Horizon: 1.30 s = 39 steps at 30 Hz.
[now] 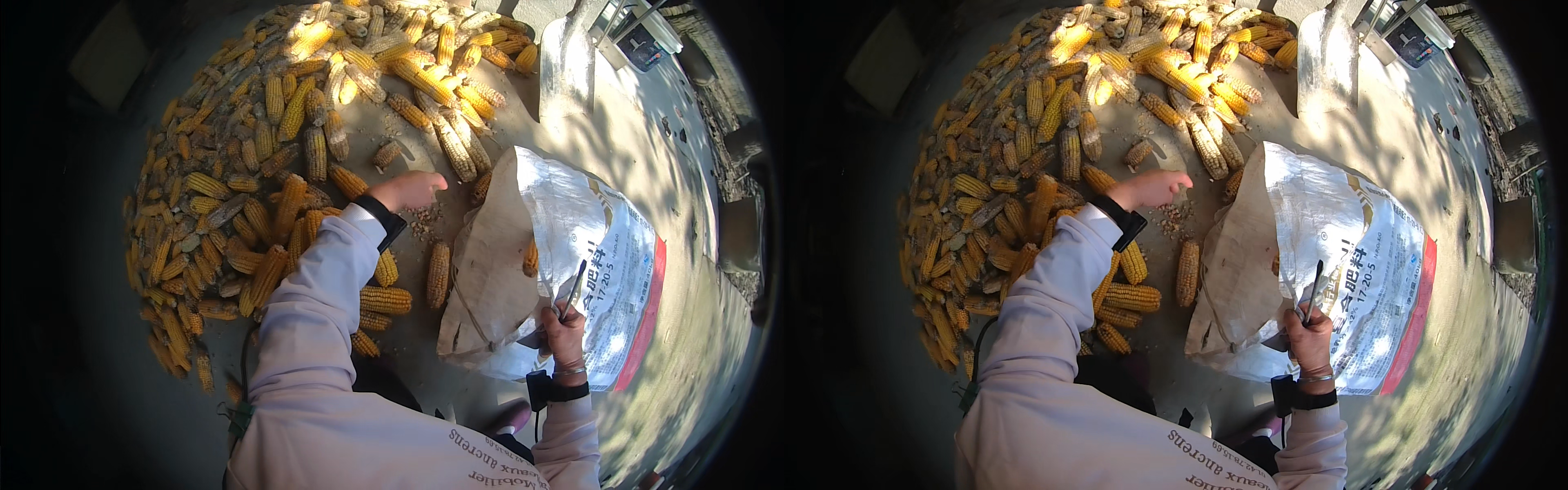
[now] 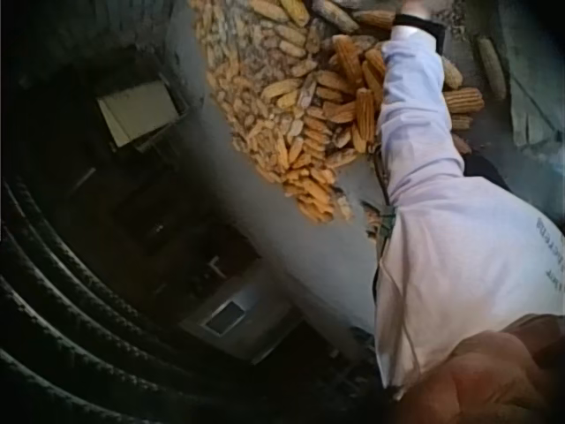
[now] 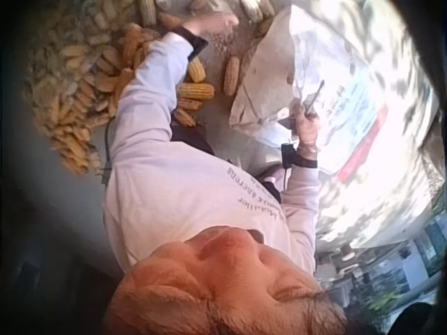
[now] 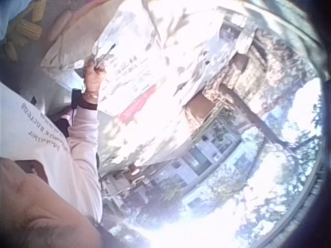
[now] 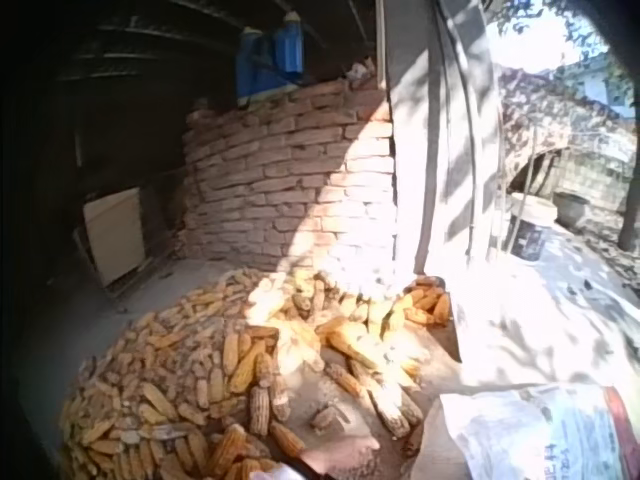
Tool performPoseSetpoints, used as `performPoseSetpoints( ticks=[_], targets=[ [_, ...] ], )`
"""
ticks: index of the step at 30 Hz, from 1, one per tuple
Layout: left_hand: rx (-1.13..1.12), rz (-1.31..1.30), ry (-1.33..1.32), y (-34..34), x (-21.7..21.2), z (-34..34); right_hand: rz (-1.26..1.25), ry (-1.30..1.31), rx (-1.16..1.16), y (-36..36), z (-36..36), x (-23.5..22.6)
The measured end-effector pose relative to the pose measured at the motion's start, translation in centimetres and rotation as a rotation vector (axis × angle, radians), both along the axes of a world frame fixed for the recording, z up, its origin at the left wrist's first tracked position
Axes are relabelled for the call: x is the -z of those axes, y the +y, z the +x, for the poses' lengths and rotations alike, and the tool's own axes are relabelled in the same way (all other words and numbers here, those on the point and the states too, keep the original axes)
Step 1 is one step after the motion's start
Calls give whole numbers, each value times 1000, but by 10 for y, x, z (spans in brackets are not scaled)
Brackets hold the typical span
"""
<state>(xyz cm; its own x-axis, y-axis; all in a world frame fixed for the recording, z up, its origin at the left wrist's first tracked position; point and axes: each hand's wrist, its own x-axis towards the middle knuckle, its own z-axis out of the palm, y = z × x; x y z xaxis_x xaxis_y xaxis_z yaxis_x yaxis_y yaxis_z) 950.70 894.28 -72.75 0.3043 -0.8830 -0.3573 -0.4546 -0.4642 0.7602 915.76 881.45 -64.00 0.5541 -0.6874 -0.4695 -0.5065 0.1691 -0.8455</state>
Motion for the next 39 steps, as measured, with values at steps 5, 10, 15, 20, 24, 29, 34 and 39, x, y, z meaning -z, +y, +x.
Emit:
performPoseSetpoints(
  ticks=[5, 10, 15, 20, 24, 29, 34, 39],
  targets=[
    [425, 839, -970, 49, 45, 33, 28, -27, 27, -2, -2, -2],
    [376, 701, -887, 50, 45, 48, 34, -61, 32, -3, -5, 2],
    [-72, 241, -637, 8, -16, 28, 34, -51, 31, -3, -5, 4],
    [-78, 51, 483, -12, -18, -41, 49, -82, 8, -4, -7, 10],
    [291, 429, -573, 16, 5, -48, -9, -57, 22, -7, -15, 9],
    [86, 630, -459, 75, 4, -4, 41, -71, 26, -6, -17, 8],
    [328, 439, -515, 108, 4, 5, 83, -64, -23, 5, -6, 10],
    [-118, 200, -477, 115, -14, 9, 25, -16, -101, 16, 0, 12]
  ],
)
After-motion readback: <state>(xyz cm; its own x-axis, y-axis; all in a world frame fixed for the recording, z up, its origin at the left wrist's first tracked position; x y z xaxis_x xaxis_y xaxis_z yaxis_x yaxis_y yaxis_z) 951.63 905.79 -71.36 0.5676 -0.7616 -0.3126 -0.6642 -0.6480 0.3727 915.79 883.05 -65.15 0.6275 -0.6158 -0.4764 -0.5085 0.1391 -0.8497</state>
